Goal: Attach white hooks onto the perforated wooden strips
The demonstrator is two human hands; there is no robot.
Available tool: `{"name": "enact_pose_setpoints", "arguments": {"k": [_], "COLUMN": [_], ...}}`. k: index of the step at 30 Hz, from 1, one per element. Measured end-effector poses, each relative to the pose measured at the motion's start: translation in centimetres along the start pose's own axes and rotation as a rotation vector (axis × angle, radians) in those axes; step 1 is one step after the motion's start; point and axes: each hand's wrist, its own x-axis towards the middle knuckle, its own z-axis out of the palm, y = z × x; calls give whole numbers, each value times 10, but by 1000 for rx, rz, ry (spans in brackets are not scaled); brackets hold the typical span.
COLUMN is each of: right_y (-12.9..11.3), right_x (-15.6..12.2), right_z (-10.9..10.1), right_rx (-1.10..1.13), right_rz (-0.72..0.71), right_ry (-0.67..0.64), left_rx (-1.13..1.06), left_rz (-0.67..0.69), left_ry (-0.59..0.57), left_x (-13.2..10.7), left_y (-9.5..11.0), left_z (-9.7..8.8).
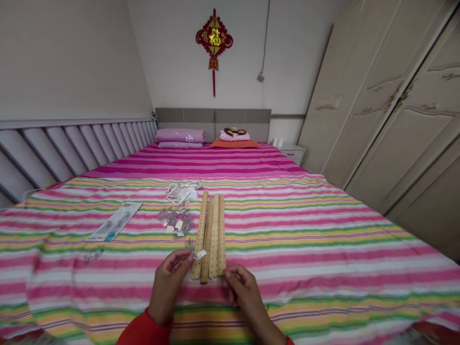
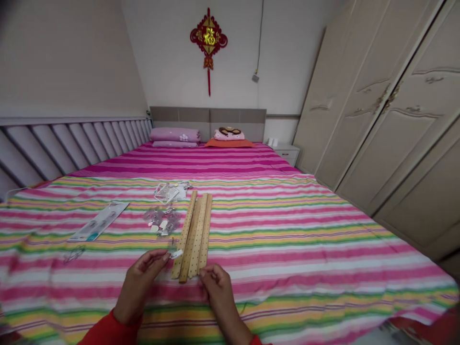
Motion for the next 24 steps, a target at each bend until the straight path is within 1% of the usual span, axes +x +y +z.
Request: {"name": "enact_pose_setpoints", "arguments": {"k": [4,7,9,11,13,14,15,17,20,24], "right_y": [-16,-23,-25,-25,-24,-23,-21,-17,-9,-4], "right_x": [-8,-10,-10,-11,-12,-12,-13,-16,-20,-19], "right_z": [13,15,13,9,5,3,2,1,2,-1], "right_rx": [27,66,88,100,106,113,122,145,174,186], "right_rz": [73,75,78,96,112,116,120,131,135,127], "right_ry": [-63,-58,-32,-10,-10,-15,-24,-38,-29,3], "left_rx": [197,345,396,414,410,408,409,423,471,514], "left_rz": [241,426,512,554,557,549,541,544,607,674], "left_ry": [-15,-38,-70,-121,-162,-163,-148,-75,13,25], "left_x": [-19,-29,-32,-32,-31,-31,-31,-33,-39,-50], "left_y": [-10,-15,-16,-17,-17,-18,-18,-21,-27,-37], "left_z": [19,26,27,26,24,23,22,22,26,30]}}
